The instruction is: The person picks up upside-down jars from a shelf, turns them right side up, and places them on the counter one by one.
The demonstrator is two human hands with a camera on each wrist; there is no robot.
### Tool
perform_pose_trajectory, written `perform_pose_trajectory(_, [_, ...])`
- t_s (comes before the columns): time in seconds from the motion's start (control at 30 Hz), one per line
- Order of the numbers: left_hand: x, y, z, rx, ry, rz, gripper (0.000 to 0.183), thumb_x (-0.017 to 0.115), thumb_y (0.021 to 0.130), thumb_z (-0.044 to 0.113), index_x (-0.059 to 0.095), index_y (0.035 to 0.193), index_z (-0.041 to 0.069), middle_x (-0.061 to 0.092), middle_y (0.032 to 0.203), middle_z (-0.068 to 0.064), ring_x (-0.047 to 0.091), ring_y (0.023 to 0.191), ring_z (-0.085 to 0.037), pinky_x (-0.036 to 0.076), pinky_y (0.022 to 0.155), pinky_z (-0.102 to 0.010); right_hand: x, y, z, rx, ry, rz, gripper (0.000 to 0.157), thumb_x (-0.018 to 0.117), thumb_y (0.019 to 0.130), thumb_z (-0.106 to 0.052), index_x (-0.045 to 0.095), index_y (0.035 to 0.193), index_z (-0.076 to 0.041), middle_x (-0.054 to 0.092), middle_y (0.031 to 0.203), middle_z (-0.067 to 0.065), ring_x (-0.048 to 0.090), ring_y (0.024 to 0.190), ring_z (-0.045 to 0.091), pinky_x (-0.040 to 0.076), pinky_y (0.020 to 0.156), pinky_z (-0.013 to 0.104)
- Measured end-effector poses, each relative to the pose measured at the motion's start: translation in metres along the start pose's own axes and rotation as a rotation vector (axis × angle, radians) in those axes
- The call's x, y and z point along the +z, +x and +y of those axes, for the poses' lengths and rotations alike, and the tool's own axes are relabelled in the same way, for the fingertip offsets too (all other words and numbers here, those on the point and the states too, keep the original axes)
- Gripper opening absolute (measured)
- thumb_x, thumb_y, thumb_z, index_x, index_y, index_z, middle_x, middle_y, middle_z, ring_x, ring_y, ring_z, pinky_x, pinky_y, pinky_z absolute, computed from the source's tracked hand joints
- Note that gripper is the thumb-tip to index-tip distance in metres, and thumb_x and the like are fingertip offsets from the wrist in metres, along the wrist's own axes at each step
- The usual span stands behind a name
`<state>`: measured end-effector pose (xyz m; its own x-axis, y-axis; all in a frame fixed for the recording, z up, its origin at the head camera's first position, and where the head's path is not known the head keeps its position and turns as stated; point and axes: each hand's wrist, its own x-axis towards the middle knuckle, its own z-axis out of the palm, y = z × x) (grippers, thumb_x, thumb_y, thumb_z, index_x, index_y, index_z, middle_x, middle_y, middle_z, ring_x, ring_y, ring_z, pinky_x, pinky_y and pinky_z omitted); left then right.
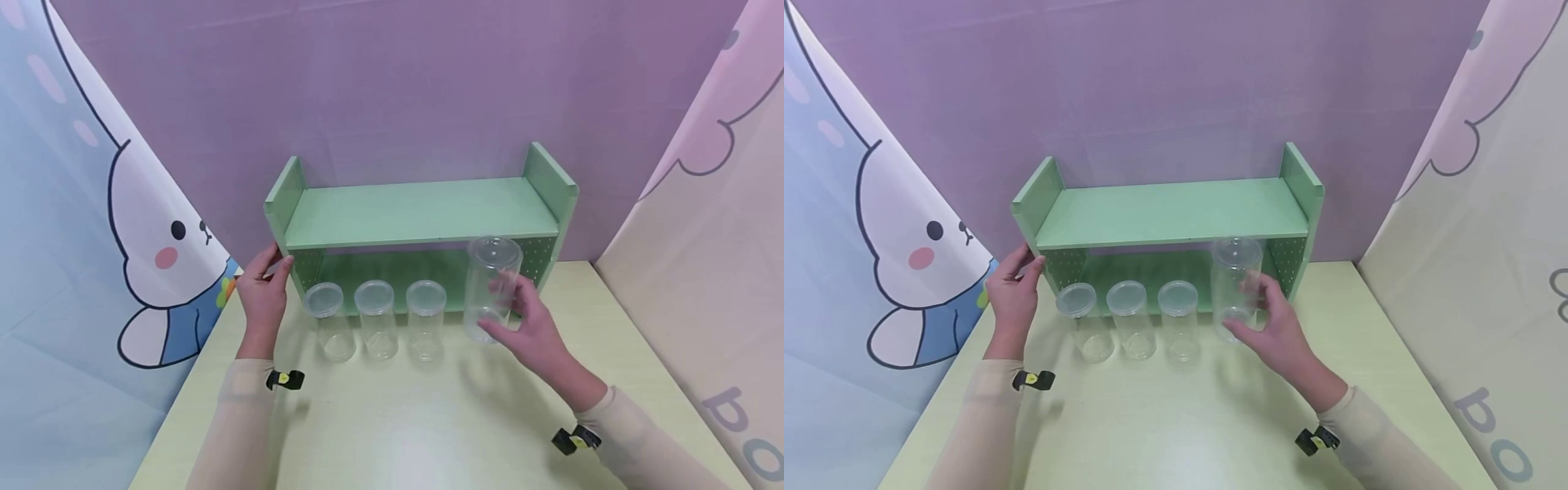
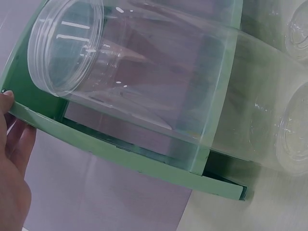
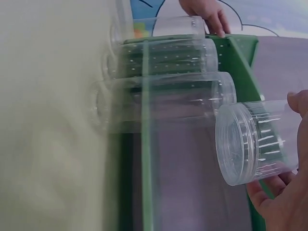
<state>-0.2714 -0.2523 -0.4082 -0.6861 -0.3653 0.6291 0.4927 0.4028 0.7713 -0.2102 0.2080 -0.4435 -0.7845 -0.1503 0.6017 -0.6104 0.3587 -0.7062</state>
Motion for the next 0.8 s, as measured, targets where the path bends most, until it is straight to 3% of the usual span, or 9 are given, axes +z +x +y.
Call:
perform_pose_trajectory(0.2, [-0.002, -0.001, 0.002, -0.041, -0.012, -0.017, 0.039, 0.077, 0.107, 0.017, 0.074, 0.145, 0.022, 0.077, 0.137, -0.005, 0.069, 0.120, -0.007, 0.057, 0.095, -0.017, 0.003, -0.006, 0.003, -0.002, -0.002, -0.009, 0.084, 0.093, 0.083, 0.007, 0.048, 0.154, -0.004, 0.068, 0.136, 0.003, 0.063, 0.124, 0.011, 0.052, 0.098, 0.020])
perform_pose_trajectory(0.3, [-0.002, -0.001, 0.004, -0.061, -0.036, -0.016, 0.041, 0.077, 0.107, 0.018, 0.072, 0.148, 0.018, 0.075, 0.140, -0.004, 0.068, 0.127, -0.017, 0.056, 0.100, -0.020, 0.004, -0.007, 0.004, -0.009, 0.009, -0.015, 0.082, 0.093, 0.082, 0.007, 0.050, 0.151, -0.003, 0.068, 0.137, 0.006, 0.063, 0.123, 0.013, 0.053, 0.098, 0.021])
perform_pose_trajectory(0.43, [0.000, -0.003, 0.009, -0.046, -0.081, 0.076, 0.039, 0.075, 0.108, 0.018, 0.067, 0.144, 0.006, 0.070, 0.139, -0.007, 0.066, 0.128, -0.026, 0.054, 0.102, -0.026, 0.006, -0.008, 0.005, -0.039, 0.007, -0.033, 0.080, 0.094, 0.081, 0.007, 0.051, 0.147, 0.002, 0.067, 0.137, 0.014, 0.063, 0.122, 0.015, 0.053, 0.098, 0.022])
perform_pose_trajectory(0.53, [0.002, -0.005, 0.021, 0.002, -0.115, 0.160, 0.032, 0.074, 0.108, 0.017, 0.066, 0.135, 0.003, 0.069, 0.131, -0.008, 0.065, 0.122, -0.024, 0.053, 0.099, -0.029, 0.008, -0.009, 0.004, -0.066, 0.009, -0.057, 0.080, 0.095, 0.079, 0.007, 0.051, 0.146, 0.001, 0.066, 0.135, 0.014, 0.062, 0.121, 0.013, 0.052, 0.099, 0.021])
perform_pose_trajectory(0.6, [0.004, -0.007, 0.034, 0.041, -0.153, 0.172, 0.027, 0.074, 0.106, 0.015, 0.067, 0.129, 0.001, 0.069, 0.124, -0.008, 0.065, 0.116, -0.022, 0.052, 0.095, -0.030, 0.009, -0.009, 0.003, -0.086, 0.012, -0.074, 0.081, 0.096, 0.079, 0.006, 0.051, 0.146, -0.001, 0.066, 0.135, 0.012, 0.062, 0.121, 0.012, 0.052, 0.100, 0.020])
perform_pose_trajectory(0.7, [0.009, -0.012, 0.053, 0.112, -0.204, 0.096, 0.021, 0.074, 0.105, 0.008, 0.068, 0.121, -0.004, 0.069, 0.115, -0.009, 0.066, 0.108, -0.021, 0.054, 0.090, -0.030, 0.009, -0.010, 0.001, -0.101, 0.020, -0.100, 0.081, 0.097, 0.078, 0.006, 0.052, 0.145, -0.003, 0.066, 0.135, 0.010, 0.063, 0.121, 0.013, 0.051, 0.102, 0.019])
perform_pose_trajectory(0.8, [0.017, -0.021, 0.069, 0.172, -0.254, -0.077, 0.021, 0.073, 0.103, 0.002, 0.067, 0.118, -0.010, 0.070, 0.109, -0.012, 0.067, 0.101, -0.022, 0.055, 0.086, -0.030, 0.010, -0.011, 0.001, -0.107, 0.023, -0.132, 0.083, 0.098, 0.078, 0.005, 0.053, 0.147, -0.003, 0.068, 0.137, 0.010, 0.064, 0.122, 0.017, 0.051, 0.105, 0.019])
